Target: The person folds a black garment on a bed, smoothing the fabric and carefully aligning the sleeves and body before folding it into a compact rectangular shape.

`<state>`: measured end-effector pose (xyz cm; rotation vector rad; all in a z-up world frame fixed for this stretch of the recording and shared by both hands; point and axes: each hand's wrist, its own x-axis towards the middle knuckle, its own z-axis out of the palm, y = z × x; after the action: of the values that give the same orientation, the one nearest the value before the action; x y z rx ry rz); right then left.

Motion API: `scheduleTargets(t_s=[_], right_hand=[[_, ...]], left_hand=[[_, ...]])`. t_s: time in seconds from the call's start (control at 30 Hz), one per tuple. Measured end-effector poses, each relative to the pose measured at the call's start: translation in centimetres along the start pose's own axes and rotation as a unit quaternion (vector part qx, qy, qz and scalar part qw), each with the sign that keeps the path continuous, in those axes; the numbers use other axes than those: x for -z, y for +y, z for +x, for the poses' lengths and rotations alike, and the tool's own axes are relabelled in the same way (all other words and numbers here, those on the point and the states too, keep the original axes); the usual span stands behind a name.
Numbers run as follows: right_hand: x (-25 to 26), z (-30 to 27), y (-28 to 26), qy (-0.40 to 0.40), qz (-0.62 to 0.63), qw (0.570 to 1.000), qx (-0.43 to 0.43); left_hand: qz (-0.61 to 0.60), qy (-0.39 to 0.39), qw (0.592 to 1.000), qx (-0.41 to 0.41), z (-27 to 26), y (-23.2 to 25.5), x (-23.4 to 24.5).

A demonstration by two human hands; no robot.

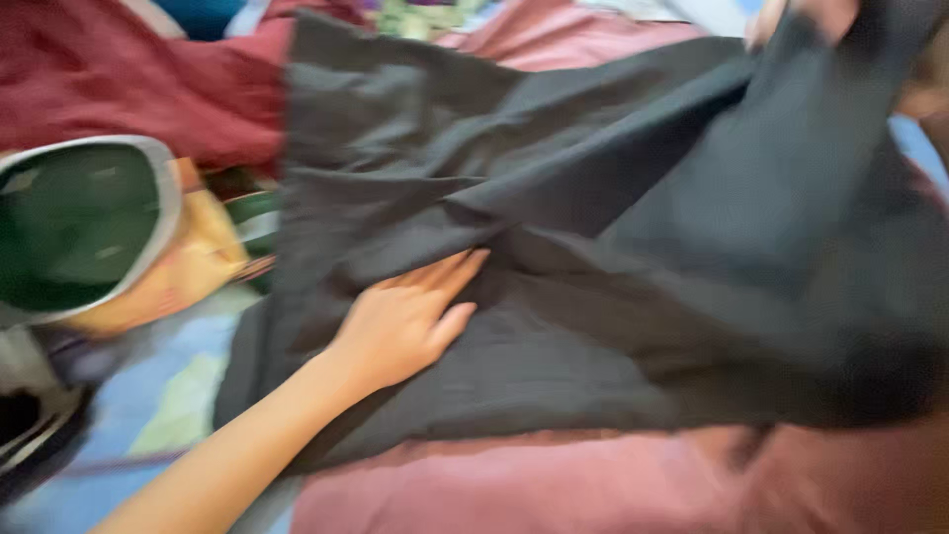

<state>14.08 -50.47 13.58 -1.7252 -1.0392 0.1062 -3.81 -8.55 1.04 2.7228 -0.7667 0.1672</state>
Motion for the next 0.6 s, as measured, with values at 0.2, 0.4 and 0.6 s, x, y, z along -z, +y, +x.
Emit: scheduleTargets(t_s=[0.2, 0.4, 0.6], right_hand=[[2.2, -16.0, 3.1, 0.146, -0.239, 0.908, -0.312], [-1.4, -23.9, 1.9, 0.214, -0.335, 0.787, -0.472], [-7.1, -25.5, -2.8, 0.181, -0.556, 0.687, -0.430]], left_hand=[[0.207, 0.109, 0.944, -0.233, -2.2, -0.5, 1.1], [0.195, 0.161, 0.965, -0.072, -3.1, -2.0, 0.9], [0.192, 0.121, 0.972, 0.057, -4.4, -3.2, -0.5]])
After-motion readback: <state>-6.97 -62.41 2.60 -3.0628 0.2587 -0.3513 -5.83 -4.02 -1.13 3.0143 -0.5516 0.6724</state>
